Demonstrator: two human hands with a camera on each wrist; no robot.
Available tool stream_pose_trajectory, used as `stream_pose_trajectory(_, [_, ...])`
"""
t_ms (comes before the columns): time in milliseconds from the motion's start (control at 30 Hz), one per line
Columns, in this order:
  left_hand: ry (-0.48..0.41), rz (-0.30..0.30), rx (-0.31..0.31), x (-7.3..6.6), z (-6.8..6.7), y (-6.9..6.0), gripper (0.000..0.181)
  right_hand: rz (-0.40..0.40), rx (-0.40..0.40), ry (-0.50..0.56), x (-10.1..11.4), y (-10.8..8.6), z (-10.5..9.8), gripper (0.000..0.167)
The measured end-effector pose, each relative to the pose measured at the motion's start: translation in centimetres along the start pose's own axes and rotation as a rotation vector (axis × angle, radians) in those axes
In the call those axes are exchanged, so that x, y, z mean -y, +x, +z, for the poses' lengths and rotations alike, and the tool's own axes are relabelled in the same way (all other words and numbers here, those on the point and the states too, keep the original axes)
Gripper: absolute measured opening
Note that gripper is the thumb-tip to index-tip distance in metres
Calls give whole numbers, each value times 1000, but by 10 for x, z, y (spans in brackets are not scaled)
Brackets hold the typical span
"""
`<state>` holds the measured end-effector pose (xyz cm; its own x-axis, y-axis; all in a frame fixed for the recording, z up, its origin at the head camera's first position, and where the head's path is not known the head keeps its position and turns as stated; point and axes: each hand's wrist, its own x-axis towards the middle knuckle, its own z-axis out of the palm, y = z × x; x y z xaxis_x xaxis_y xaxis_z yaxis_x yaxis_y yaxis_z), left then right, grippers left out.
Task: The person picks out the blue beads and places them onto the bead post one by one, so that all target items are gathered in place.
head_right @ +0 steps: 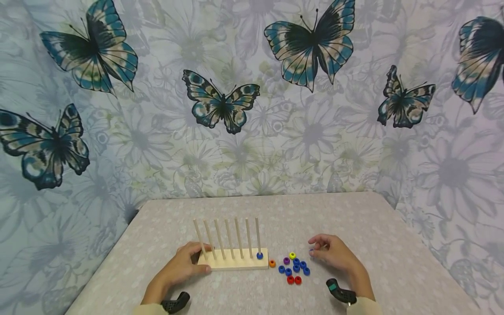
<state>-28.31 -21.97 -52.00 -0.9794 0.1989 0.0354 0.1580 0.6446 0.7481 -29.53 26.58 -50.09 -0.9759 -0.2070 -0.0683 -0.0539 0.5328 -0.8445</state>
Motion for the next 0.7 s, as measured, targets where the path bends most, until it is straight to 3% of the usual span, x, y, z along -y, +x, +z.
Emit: stream_pose_trajectory(700, [-5, 8, 31, -2, -6, -22, 53, -28, 30, -42, 6, -28, 11, 34])
